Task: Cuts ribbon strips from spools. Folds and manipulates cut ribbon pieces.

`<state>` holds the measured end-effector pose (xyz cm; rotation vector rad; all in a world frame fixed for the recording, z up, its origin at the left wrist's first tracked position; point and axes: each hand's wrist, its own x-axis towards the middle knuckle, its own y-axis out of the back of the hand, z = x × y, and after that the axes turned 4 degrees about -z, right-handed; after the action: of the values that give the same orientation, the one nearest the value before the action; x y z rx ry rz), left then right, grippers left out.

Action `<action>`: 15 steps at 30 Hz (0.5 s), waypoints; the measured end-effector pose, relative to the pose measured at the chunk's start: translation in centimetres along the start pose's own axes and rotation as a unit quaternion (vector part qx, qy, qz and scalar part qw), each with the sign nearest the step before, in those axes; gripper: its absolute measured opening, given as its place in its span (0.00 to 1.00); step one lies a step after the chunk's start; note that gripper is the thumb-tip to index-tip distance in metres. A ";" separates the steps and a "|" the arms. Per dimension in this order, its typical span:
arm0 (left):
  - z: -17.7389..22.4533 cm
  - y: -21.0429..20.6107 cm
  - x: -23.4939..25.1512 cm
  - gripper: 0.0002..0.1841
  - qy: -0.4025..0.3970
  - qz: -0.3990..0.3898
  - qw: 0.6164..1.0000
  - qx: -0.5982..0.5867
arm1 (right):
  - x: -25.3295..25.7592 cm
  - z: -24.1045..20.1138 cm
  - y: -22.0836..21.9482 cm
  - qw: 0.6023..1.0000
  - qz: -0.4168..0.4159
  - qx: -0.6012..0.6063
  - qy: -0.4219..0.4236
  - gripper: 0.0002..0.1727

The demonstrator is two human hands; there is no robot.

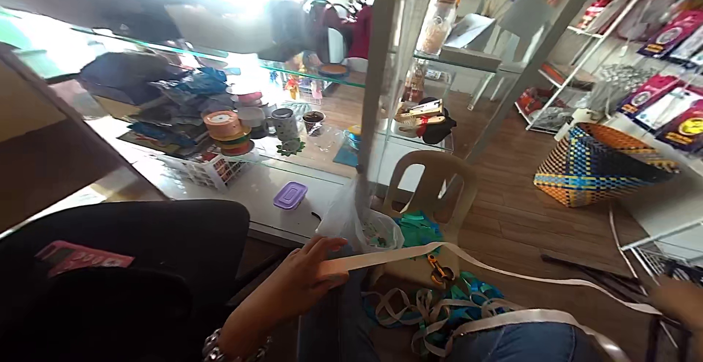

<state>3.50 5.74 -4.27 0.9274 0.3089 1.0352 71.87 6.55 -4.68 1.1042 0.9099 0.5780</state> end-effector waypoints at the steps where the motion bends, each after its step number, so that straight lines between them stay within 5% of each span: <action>1: 0.3 -0.1 0.4 0.33 -0.009 0.002 1.000 0.007 | 1.1 -2.4 -0.4 0.998 0.018 0.037 0.051 0.33; 9: 1.5 -0.3 0.2 0.33 -0.016 -0.016 0.999 0.048 | 0.6 -27.9 -3.8 0.961 -0.095 0.106 0.236 0.20; 11: 1.2 -0.5 -0.1 0.33 -0.014 -0.014 0.998 0.059 | 0.6 -31.3 -6.3 0.952 -0.157 0.099 0.244 0.19; 15: 0.3 -1.2 -0.6 0.36 -0.021 -0.009 0.998 0.058 | 0.3 -33.6 -11.4 0.959 -0.131 0.139 0.211 0.19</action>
<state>4.10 4.81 -5.18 1.0485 0.3437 0.9880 43.05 19.44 -20.95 1.1015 1.5224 0.4812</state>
